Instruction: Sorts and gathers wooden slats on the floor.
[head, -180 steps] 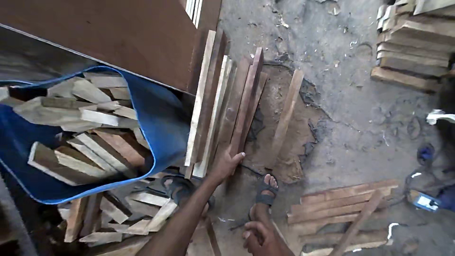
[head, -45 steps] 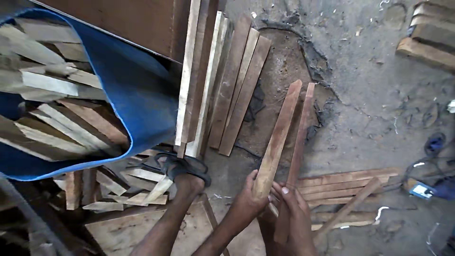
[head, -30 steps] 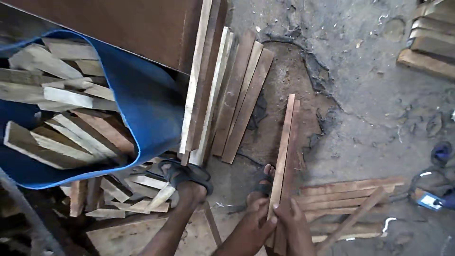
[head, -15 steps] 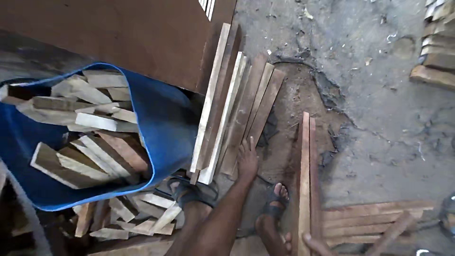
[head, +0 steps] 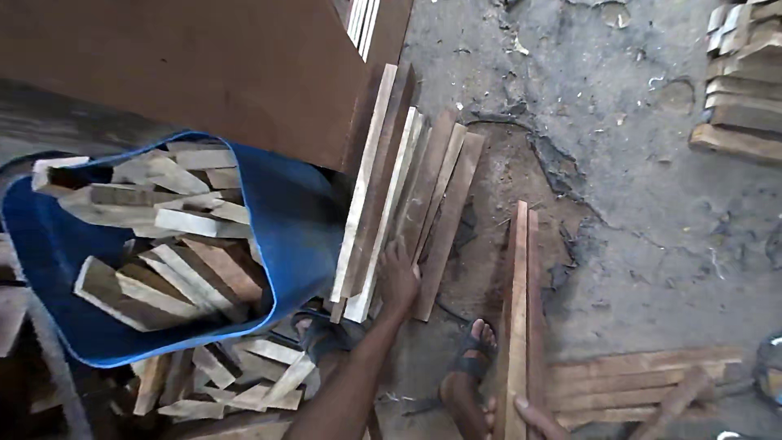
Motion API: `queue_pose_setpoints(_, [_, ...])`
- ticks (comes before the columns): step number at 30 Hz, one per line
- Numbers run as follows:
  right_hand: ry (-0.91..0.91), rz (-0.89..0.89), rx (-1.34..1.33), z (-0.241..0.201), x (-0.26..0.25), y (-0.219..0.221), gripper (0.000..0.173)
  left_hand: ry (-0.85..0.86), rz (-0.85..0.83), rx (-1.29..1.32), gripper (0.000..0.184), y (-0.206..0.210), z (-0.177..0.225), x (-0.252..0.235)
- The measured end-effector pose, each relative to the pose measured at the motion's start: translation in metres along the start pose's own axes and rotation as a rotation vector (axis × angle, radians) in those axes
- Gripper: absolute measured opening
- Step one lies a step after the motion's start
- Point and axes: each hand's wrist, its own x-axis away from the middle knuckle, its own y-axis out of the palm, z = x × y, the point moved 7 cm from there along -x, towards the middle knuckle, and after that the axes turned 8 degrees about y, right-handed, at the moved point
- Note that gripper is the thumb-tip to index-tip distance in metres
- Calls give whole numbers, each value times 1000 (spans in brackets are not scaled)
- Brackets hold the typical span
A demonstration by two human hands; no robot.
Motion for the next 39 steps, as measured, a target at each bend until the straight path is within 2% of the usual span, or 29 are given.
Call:
queue_pose_setpoints(2, [0, 21, 6, 1, 0, -4, 37, -61, -36, -69, 87, 14, -3, -15])
queue_pose_setpoints(4, [3, 9, 28, 2, -2, -7, 38, -121, -59, -112, 89, 19, -6, -27])
queue_pose_setpoints(6, [4, -8, 32, 1, -2, -6, 38, -118, -39, -7, 90, 16, -7, -28])
queue_pose_setpoints(9, [1, -38, 25, 1, -1, -3, 39, -60, -109, 534, 76, -3, 0, -5])
queue_pose_setpoints(12, [-5, -6, 21, 3, -1, -3, 40, -92, -225, 1256, 50, -7, 10, 14])
queue_pose_setpoints(13, [-1, -5, 17, 3, -1, -4, 40, -107, -231, 1440, 47, -10, 15, 18])
queue_pose_setpoints(15, [0, -4, 29, 4, -1, -7, 40, -161, -248, 1688, 47, -15, 28, 21])
queue_pose_setpoints(18, [-7, -24, 40, 3, -1, -7, 41, -151, -395, 1871, 62, -6, 40, 12])
queue_pose_setpoints(21, [-20, -4, 41, 1, 1, -6, 40, -138, -393, 1843, 69, -4, 46, 7])
queue_pose_setpoints(25, [-16, 3, 40, 0, 4, -6, 42, -123, -279, 1584, 53, -14, 44, 18])
queue_pose_setpoints(28, [-5, -2, 4, -1, 4, -4, 45, -148, -255, 1382, 59, -15, 41, 34])
queue_pose_setpoints(30, [3, 25, 9, -2, 7, -3, 45, -146, -242, 1384, 66, -2, 34, 36])
queue_pose_setpoints(36, [5, 15, 21, -3, 6, -5, 47, -143, -291, 1473, 67, 13, 35, 34])
queue_pose_setpoints(39, [10, 23, 6, -2, 5, -5, 50, -75, -142, 1051, 48, 8, 29, 28])
